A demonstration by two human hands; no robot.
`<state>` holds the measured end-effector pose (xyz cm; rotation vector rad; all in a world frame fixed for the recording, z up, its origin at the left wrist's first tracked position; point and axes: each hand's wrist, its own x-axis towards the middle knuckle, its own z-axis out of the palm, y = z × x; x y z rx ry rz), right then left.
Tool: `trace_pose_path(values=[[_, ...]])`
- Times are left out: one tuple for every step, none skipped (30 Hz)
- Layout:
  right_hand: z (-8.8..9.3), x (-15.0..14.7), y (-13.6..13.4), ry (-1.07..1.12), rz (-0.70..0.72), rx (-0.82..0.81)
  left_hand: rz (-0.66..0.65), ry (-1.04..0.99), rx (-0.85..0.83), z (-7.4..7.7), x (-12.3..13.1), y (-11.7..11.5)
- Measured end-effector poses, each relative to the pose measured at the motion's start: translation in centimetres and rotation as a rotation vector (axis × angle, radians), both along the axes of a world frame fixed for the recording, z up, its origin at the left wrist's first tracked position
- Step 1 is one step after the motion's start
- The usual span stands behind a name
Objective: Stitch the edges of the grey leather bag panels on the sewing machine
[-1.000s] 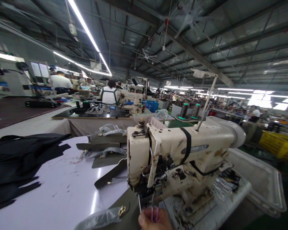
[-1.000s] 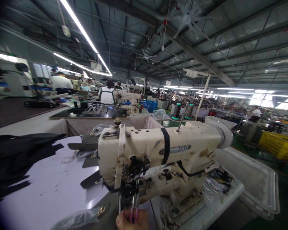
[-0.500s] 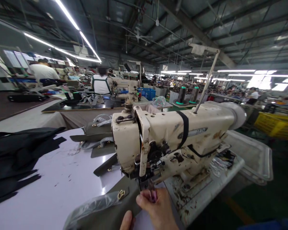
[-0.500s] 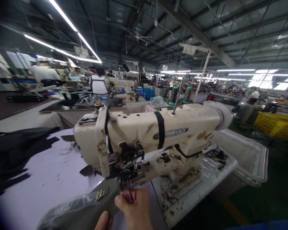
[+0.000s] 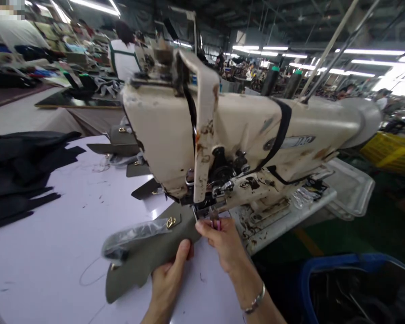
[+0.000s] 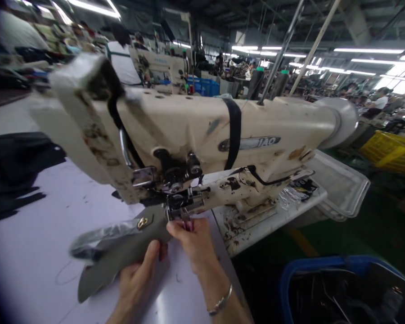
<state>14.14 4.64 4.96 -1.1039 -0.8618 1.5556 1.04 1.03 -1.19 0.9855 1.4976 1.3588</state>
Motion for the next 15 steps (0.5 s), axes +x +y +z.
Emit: trace_pose_path(values=[[0.0, 0.2, 0.0, -0.020, 0.002, 0.010, 0.000, -0.031, 0.015, 0.0, 0.1, 0.1], [0.0, 0.4, 0.1, -0.043, 0.003, 0.020, 0.008, -0.062, 0.028, -0.1, 0.2, 0.1], [0.0, 0.6, 0.1, -0.068, 0.005, 0.030, 0.013, -0.091, 0.037, -0.2, 0.3, 0.1], [-0.1, 0.8, 0.0, -0.092, 0.009, 0.043, 0.017, -0.115, 0.046, -0.3, 0.4, 0.1], [-0.2, 1.0, 0.0, -0.121, 0.011, 0.060, 0.016, -0.135, 0.050, -0.3, 0.5, 0.1], [-0.3, 1.2, -0.1, -0.159, 0.012, 0.082, 0.023, -0.150, 0.052, -0.4, 0.6, 0.0], [-0.3, 1.3, -0.1, -0.209, 0.009, 0.110, 0.034, -0.158, 0.055, -0.4, 0.6, -0.1], [-0.3, 1.5, -0.1, -0.269, 0.002, 0.143, 0.041, -0.158, 0.052, -0.3, 0.6, -0.2], [-0.3, 1.6, -0.2, -0.331, -0.006, 0.177, 0.046, -0.154, 0.049, -0.3, 0.6, -0.2], [-0.2, 1.7, -0.2, -0.384, -0.013, 0.207, 0.050, -0.149, 0.047, -0.2, 0.6, -0.3], [-0.1, 1.7, -0.2, -0.417, -0.014, 0.230, 0.047, -0.148, 0.044, -0.1, 0.5, -0.3], [0.0, 1.7, -0.2, -0.429, -0.011, 0.243, 0.044, -0.151, 0.039, 0.0, 0.4, -0.3], [0.1, 1.6, -0.1, -0.427, -0.003, 0.247, 0.037, -0.162, 0.029, 0.1, 0.3, -0.3], [0.1, 1.5, -0.1, -0.416, 0.008, 0.239, 0.031, -0.179, 0.017, 0.2, 0.2, -0.3], [0.1, 1.4, -0.1, -0.403, 0.012, 0.225, 0.023, -0.201, 0.003, 0.2, 0.2, -0.3]])
